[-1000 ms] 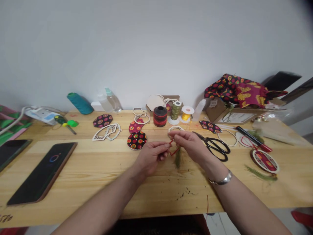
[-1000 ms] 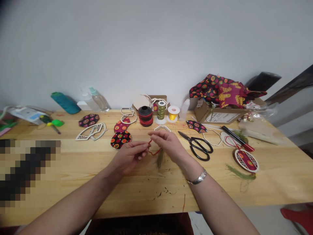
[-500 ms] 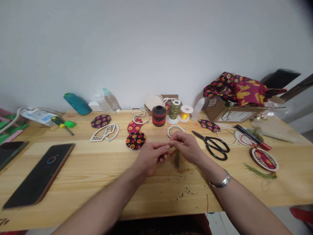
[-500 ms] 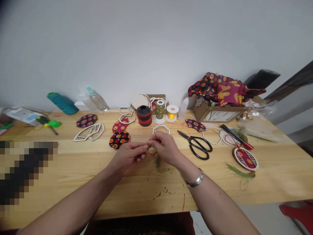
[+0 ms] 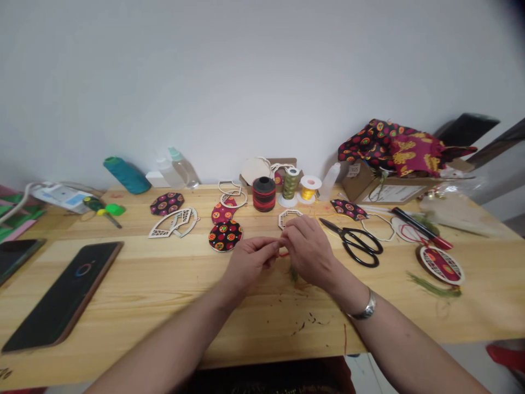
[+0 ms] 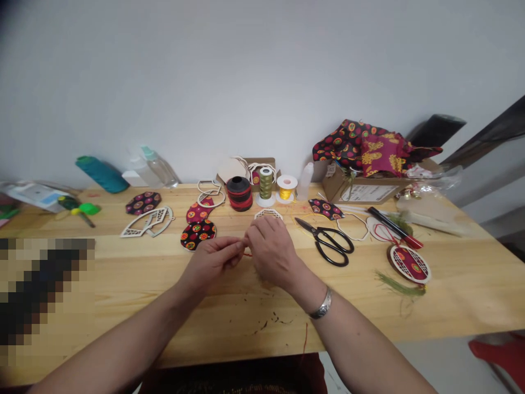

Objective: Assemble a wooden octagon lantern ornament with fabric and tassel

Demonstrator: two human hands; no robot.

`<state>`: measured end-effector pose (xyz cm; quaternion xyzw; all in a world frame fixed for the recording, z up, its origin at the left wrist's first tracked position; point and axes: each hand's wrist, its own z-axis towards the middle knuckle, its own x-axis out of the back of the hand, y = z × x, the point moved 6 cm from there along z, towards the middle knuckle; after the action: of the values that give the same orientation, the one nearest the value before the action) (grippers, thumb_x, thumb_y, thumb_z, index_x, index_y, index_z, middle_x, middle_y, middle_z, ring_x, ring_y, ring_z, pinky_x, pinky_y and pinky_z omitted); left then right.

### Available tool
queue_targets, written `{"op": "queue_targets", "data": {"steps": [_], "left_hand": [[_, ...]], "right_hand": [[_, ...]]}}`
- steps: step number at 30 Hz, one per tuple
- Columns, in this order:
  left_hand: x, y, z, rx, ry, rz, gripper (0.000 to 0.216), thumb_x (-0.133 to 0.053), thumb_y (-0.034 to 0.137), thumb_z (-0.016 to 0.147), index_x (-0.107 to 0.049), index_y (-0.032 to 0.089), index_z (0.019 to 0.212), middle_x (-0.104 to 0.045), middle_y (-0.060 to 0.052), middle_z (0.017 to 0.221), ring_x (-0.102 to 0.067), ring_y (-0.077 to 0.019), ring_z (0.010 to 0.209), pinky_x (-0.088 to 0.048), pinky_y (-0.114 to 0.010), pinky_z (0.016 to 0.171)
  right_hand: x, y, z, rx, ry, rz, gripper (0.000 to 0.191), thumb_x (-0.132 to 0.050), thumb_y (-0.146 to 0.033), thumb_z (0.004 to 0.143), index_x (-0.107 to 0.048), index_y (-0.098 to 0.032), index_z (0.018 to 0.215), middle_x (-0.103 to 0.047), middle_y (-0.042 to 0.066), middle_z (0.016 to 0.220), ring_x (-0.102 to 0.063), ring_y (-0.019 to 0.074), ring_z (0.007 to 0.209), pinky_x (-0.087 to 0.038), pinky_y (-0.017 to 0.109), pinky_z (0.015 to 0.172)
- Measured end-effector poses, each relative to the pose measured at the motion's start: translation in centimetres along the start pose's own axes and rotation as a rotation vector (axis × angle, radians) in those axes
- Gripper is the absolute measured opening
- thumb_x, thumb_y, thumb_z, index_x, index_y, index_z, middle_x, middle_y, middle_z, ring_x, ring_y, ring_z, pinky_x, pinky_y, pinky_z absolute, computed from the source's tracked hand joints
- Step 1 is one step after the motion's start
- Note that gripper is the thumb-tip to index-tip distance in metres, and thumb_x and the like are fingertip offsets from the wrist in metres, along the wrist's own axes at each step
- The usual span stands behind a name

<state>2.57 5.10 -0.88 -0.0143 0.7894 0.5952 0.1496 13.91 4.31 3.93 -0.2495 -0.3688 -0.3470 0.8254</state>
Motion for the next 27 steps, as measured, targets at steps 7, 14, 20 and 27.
{"op": "queue_targets", "data": {"steps": [7, 14, 20, 27], "left_hand": [[-0.3, -0.5, 0.3, 0.144, -0.039, -0.199, 0.023, -0.081, 0.027, 0.052, -0.072, 0.009, 0.064, -0.052, 0.001, 0.049, -0.041, -0.0044, 0.044, -0.021, -0.019, 0.042], [0.1, -0.2, 0.7, 0.098, -0.055, -0.155, 0.022, -0.080, 0.027, 0.056, -0.073, 0.009, 0.067, -0.055, -0.001, 0.052, -0.042, -0.0042, 0.046, -0.024, -0.018, 0.043], [0.4, -0.5, 0.8, 0.080, -0.022, -0.180, 0.021, -0.080, 0.026, 0.056, -0.071, 0.009, 0.065, -0.057, -0.001, 0.052, -0.043, -0.0043, 0.045, -0.025, -0.018, 0.042], [0.8, -0.1, 0.8, 0.097, 0.026, -0.270, 0.023, -0.080, 0.024, 0.051, -0.070, 0.007, 0.063, -0.055, -0.001, 0.052, -0.042, -0.0033, 0.042, -0.022, -0.017, 0.040]], "right_hand": [[-0.2, -0.2, 0.0, 0.067, -0.029, -0.116, 0.017, -0.045, -0.016, 0.089, -0.054, -0.017, 0.076, -0.057, 0.008, 0.081, -0.043, 0.0208, 0.078, -0.033, 0.035, 0.070], [-0.9, -0.3, 0.2, 0.046, -0.013, -0.144, 0.017, -0.043, -0.013, 0.089, -0.054, -0.017, 0.075, -0.056, 0.007, 0.079, -0.041, 0.0211, 0.075, -0.032, 0.034, 0.068], [0.9, 1.1, 0.3, -0.054, 0.169, -0.079, 0.020, -0.038, -0.016, 0.092, -0.052, -0.019, 0.077, -0.056, 0.008, 0.081, -0.045, 0.0209, 0.077, -0.035, 0.033, 0.069], [3.0, 2.6, 0.3, -0.112, 0.320, -0.155, 0.020, -0.041, -0.017, 0.091, -0.047, -0.020, 0.072, -0.055, 0.007, 0.073, -0.046, 0.0207, 0.073, -0.034, 0.033, 0.067]]}}
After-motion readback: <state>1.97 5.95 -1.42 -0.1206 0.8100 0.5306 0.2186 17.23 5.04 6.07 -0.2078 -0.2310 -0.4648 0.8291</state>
